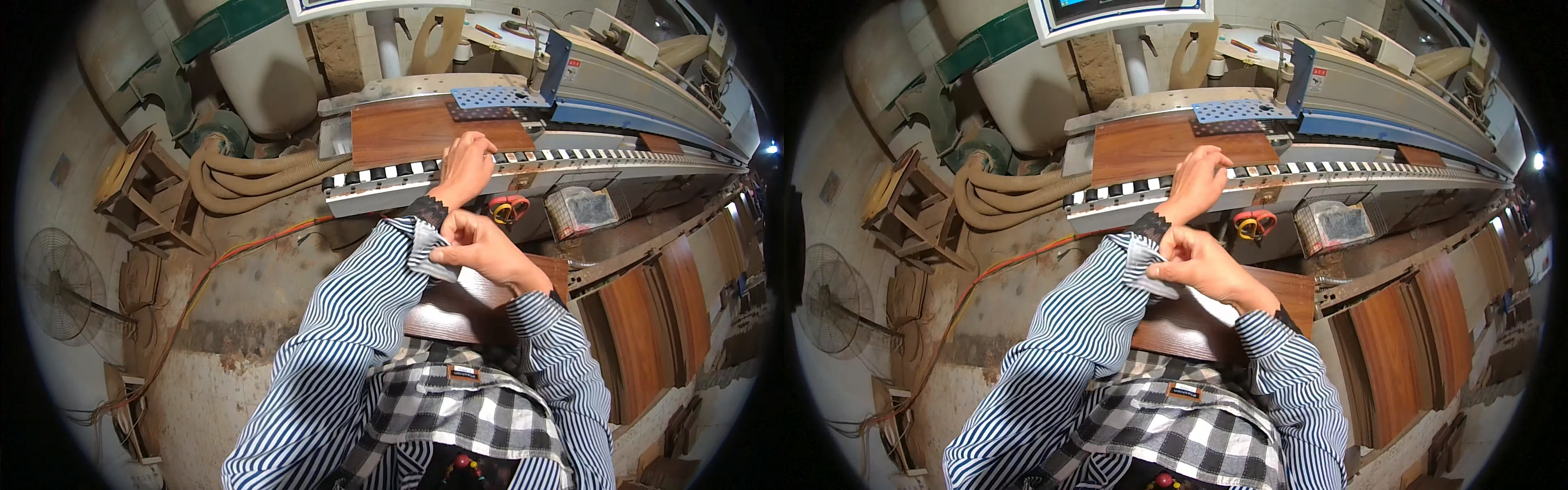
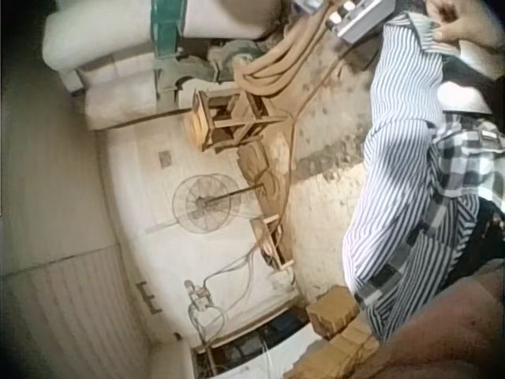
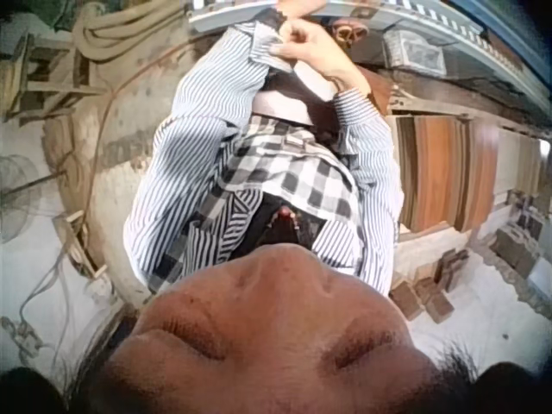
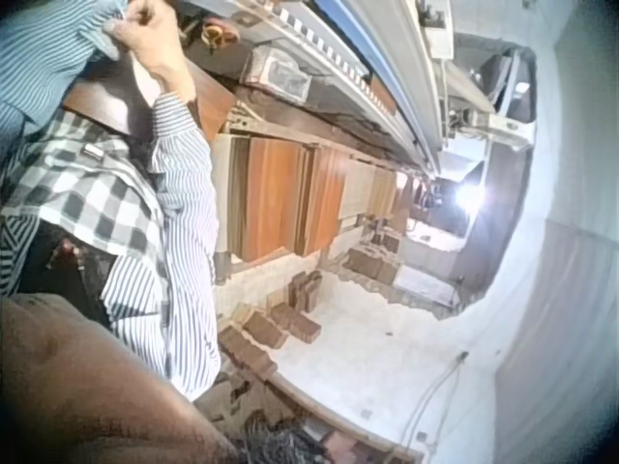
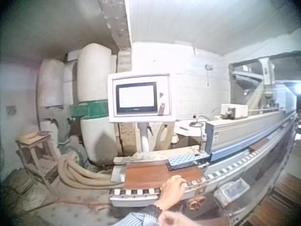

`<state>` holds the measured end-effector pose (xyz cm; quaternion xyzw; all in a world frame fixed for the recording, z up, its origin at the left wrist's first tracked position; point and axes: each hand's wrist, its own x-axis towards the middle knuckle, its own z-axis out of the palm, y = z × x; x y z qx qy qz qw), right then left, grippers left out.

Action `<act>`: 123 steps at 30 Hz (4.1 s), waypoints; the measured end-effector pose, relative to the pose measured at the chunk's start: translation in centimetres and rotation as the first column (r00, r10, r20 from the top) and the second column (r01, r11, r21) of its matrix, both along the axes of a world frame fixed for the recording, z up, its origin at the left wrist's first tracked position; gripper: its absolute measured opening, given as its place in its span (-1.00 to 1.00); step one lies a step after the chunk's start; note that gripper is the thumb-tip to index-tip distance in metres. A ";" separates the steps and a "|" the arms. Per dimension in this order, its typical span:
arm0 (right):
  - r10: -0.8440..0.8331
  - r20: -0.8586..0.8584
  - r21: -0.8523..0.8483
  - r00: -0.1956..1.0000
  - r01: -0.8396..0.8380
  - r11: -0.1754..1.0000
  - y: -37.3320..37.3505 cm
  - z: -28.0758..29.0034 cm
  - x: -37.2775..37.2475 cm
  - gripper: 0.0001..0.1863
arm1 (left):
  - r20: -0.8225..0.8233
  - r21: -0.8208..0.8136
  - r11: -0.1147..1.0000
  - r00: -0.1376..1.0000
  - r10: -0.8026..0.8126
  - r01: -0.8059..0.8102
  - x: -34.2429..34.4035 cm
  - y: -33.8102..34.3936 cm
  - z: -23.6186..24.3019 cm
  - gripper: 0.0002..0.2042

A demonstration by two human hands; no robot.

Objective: The person feeds rectangular wooden panels onto a conveyor belt sander, guiding them through the machine. They retrieve finished panels from the output end and stack them nearby.

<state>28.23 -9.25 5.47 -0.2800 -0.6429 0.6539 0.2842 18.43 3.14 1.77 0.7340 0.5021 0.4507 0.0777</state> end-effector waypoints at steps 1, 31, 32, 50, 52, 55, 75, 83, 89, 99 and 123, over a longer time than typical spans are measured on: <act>-0.263 0.162 0.444 0.951 0.168 0.880 0.0 0.4 0.0 -0.79 | -0.061 0.037 0.999 0.998 -0.004 0.006 0.2 0.3 -0.6 -0.83; 0.034 -0.203 0.031 0.979 -0.028 0.999 -5.1 -4.8 -0.3 -0.66 | 0.838 0.137 0.777 -0.490 0.240 0.615 -8.5 -0.9 8.8 -0.78; -0.026 -0.200 0.120 0.980 0.050 0.992 -5.3 -5.0 -0.5 -0.66 | 0.827 0.141 0.780 -0.505 0.246 0.610 -8.6 -0.7 8.5 -0.78; -0.334 -0.192 0.596 0.923 0.381 0.707 -6.3 -4.9 -2.7 -0.73 | 0.738 0.094 0.851 -0.610 0.289 0.516 -8.9 1.8 6.7 -0.85; -0.349 -0.198 0.577 0.916 0.396 0.714 -7.3 -6.2 -2.1 -0.71 | 0.750 0.112 0.858 -0.609 0.258 0.502 -9.2 1.7 7.5 -0.84; -0.460 -0.298 0.585 0.836 0.541 0.605 -6.1 -6.2 -2.8 -0.73 | 0.758 0.136 0.871 -0.616 0.214 0.472 -9.7 1.6 8.3 -0.84; 0.119 0.118 0.626 0.986 -0.167 0.762 -9.4 -7.4 -3.5 -0.84 | 0.854 0.145 0.947 -0.520 0.026 0.286 -11.2 1.4 11.8 -0.83; -0.326 -0.094 0.918 0.941 0.209 0.338 -6.0 0.4 -4.4 -0.79 | 0.973 -0.157 0.971 -0.143 0.183 0.178 -6.9 2.9 8.6 -0.73; -0.264 0.019 0.995 0.964 0.008 0.101 -6.7 3.8 -4.2 -0.61 | 0.649 0.027 0.984 0.752 0.118 -0.177 -4.6 6.1 3.2 -0.81; -0.921 0.227 0.765 0.317 0.527 0.370 -13.6 -9.9 20.4 -0.69 | -0.384 -0.209 0.908 0.884 0.265 -0.363 -20.8 -4.4 -0.6 -0.40; -0.862 -0.295 -0.198 0.413 0.856 0.478 -5.5 -4.8 22.6 -0.67 | -0.326 -0.075 0.992 0.943 0.073 -0.102 -3.9 1.1 -0.7 -0.66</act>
